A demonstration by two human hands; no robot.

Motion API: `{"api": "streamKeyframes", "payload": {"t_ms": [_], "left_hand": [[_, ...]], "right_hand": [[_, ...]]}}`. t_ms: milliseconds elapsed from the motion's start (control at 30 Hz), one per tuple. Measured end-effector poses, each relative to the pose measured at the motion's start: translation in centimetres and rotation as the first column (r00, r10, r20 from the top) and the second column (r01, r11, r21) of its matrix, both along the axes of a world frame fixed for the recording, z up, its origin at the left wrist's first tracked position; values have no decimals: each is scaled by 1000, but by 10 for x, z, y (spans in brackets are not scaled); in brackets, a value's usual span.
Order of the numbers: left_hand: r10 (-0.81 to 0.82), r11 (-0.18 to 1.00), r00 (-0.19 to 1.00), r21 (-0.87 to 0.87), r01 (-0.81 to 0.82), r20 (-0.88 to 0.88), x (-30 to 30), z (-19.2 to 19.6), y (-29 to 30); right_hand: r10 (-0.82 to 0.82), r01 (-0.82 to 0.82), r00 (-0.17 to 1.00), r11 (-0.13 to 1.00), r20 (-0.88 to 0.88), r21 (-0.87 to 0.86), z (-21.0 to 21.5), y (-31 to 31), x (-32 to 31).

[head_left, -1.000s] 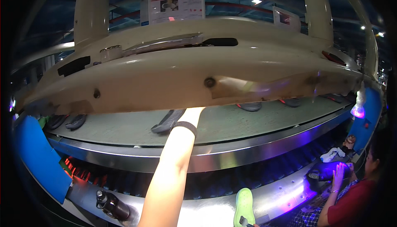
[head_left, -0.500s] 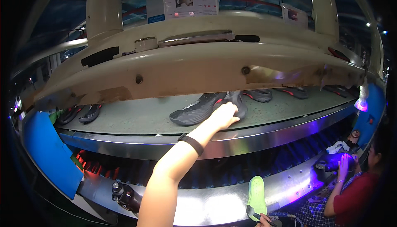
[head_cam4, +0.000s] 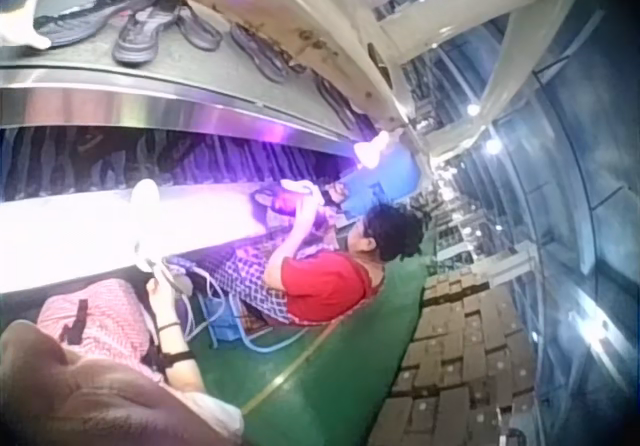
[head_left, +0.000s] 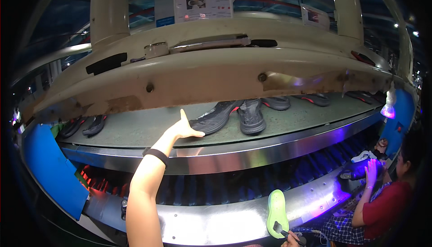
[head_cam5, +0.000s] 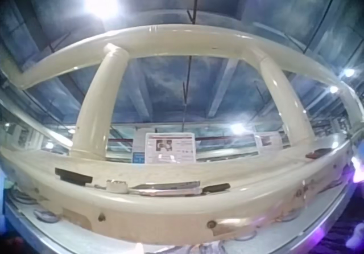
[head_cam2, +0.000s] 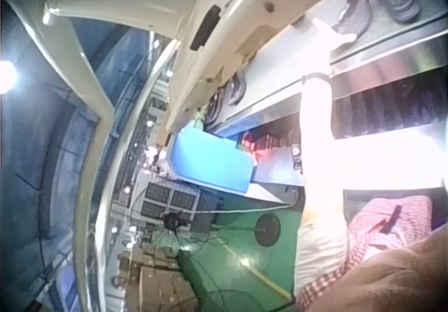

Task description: The recorder picks up shoe soles from a conveyor and applies adhesive using a brush.

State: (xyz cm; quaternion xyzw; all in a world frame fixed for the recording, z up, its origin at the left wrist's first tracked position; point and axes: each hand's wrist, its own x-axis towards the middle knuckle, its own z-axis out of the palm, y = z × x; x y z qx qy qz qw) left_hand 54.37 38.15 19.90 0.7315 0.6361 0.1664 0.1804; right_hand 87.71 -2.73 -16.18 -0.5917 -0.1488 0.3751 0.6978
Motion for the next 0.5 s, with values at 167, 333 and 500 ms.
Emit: {"api": "streamKeyframes", "payload": {"t_ms": [167, 333, 500], "left_hand": [[148, 984, 985, 117, -138, -87, 17, -5, 3], [248, 962, 954, 155, -223, -167, 46, 1, -6], [269, 953, 942, 195, -230, -199, 98, 10, -5]], "right_hand": [[15, -15, 1000, 1000, 8, -22, -19, 5, 3], [21, -18, 995, 999, -96, 35, 7, 0, -1], [-31, 21, 990, 997, 138, 72, -1, 7, 1]]}}
